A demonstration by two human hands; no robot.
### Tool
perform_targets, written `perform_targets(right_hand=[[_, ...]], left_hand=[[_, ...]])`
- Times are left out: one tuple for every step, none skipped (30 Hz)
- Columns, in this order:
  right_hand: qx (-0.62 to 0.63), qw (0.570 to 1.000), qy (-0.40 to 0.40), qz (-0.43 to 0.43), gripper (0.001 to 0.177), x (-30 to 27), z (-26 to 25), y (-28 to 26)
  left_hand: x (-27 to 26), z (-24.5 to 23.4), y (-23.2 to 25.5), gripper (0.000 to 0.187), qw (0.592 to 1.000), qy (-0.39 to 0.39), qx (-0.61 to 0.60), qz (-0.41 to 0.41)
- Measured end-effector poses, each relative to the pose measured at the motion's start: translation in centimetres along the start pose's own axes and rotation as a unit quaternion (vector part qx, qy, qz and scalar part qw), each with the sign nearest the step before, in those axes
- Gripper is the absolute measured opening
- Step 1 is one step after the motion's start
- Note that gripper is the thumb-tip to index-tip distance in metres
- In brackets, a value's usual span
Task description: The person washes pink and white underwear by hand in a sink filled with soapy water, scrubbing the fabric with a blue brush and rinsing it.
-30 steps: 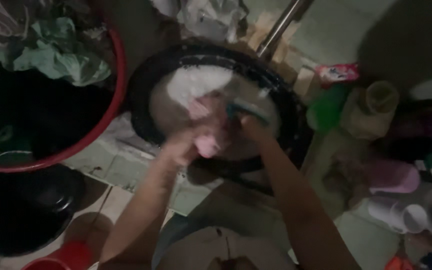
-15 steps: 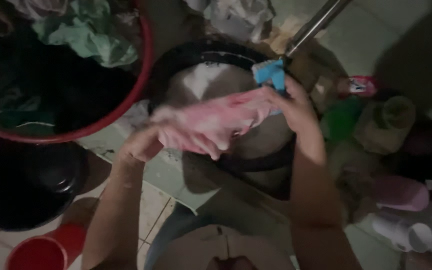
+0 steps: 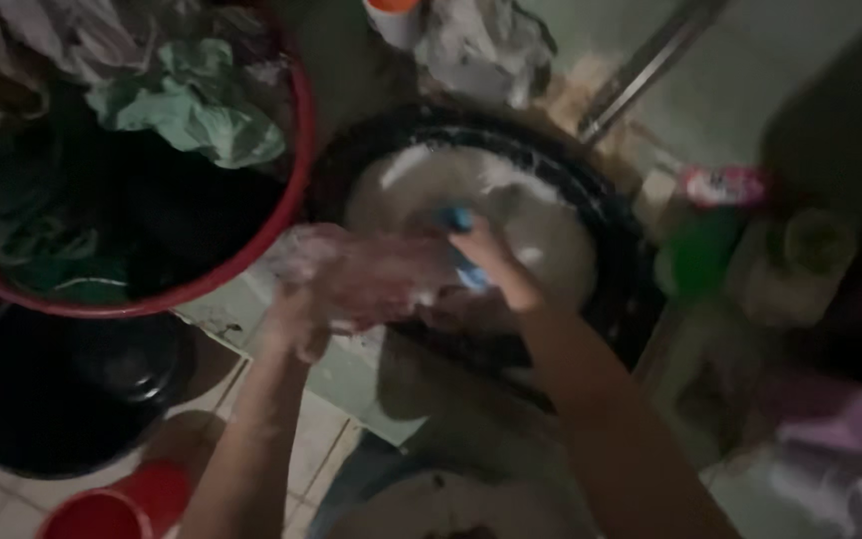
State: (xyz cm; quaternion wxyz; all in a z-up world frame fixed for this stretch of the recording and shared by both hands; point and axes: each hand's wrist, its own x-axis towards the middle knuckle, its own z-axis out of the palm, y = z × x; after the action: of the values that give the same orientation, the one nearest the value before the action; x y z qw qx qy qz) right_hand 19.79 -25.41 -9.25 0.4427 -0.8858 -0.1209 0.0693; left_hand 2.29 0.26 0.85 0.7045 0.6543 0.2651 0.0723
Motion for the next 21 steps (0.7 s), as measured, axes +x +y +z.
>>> perform_targets(right_hand=[[-0.011,0.999,0.004,0.041,0.056,0.4,-1.6,0.5],[-0.018,0.996,0.004,0.085,0.057,0.8,-3.1,1.0],[0.003,0.991,-0.005,0.136,0.058,0.1,-4.0,1.5],[0.056,0.982,-0.031,0.176,0.059,-1.3,-4.5,2.1],[0.117,0.976,-0.072,0.171,0.06,-0.8,-5.6,2.4],[0.229,0.955,-0.128,0.136,0.08,-0.7,-6.6,2.9],[0.215,0.959,-0.147,0.112,0.075,-1.4,-5.8,3.4],[0.175,0.97,-0.15,0.075,0.07,-2.2,-4.7,4.1],[0.091,0.986,-0.134,0.039,0.065,-2.9,-3.9,4.8],[0.021,0.993,-0.113,0.02,0.06,-3.3,-3.6,5.3],[-0.024,0.995,-0.095,0.013,0.055,-3.9,-3.9,5.4],[-0.056,0.996,-0.075,0.006,0.05,-4.2,-4.5,4.8],[-0.081,0.995,-0.055,-0.002,0.045,-4.7,-5.6,3.6],[-0.093,0.995,-0.031,-0.023,0.04,-5.5,-7.0,1.8],[-0.099,0.993,-0.013,-0.054,0.036,-6.6,-9.1,-0.3],[-0.099,0.992,0.005,-0.084,0.031,-7.5,-11.1,-2.4],[-0.071,0.991,0.02,-0.108,0.026,-8.1,-13.1,-4.5],[-0.006,0.992,0.034,-0.123,0.025,-8.7,-14.7,-6.3],[0.058,0.988,0.044,-0.136,0.023,-9.4,-16.4,-7.7],[0.037,0.99,0.055,-0.126,0.02,-10.2,-18.0,-8.6],[0.019,0.99,0.069,-0.118,0.017,-10.5,-19.4,-9.4]], left_hand=[[0.0,0.4,0.8,0.04,0.998,-0.019,0.05,0.017],[0.9,1.2,1.4,0.042,0.991,-0.045,0.119,0.034],[2.2,1.9,1.9,0.043,0.974,-0.088,0.202,0.054],[3.1,2.5,1.9,0.045,0.958,-0.118,0.257,0.056],[4.2,4.1,1.5,0.047,0.947,-0.124,0.289,0.065],[4.5,5.4,0.6,0.047,0.951,-0.118,0.277,0.07],[5.0,6.2,-0.3,0.047,0.854,-0.042,0.501,0.134],[5.7,6.8,-1.4,0.047,0.698,0.038,0.69,0.189],[5.7,8.2,-2.9,0.062,0.69,0.102,0.673,0.246],[5.2,10.1,-4.9,0.079,0.678,0.164,0.649,0.303],[4.1,11.5,-7.1,0.078,0.695,0.109,0.65,0.287],[3.2,12.8,-9.0,0.078,0.709,0.053,0.649,0.271],[2.1,14.5,-10.6,0.095,0.773,-0.003,0.603,0.2],[1.3,15.8,-11.8,0.113,0.825,-0.056,0.548,0.126],[0.9,16.0,-12.4,0.113,0.827,-0.055,0.545,0.122],[0.5,16.1,-12.5,0.1,0.874,-0.023,0.47,0.116],[0.4,16.2,-11.8,0.086,0.913,0.008,0.392,0.114],[0.4,16.0,-10.8,0.086,0.913,0.009,0.39,0.115],[0.1,15.7,-9.5,0.09,0.91,0.005,0.406,0.082],[-0.5,15.3,-7.9,0.095,0.906,0.0,0.422,0.048],[-0.8,14.3,-6.0,0.095,0.907,0.003,0.419,0.05]])
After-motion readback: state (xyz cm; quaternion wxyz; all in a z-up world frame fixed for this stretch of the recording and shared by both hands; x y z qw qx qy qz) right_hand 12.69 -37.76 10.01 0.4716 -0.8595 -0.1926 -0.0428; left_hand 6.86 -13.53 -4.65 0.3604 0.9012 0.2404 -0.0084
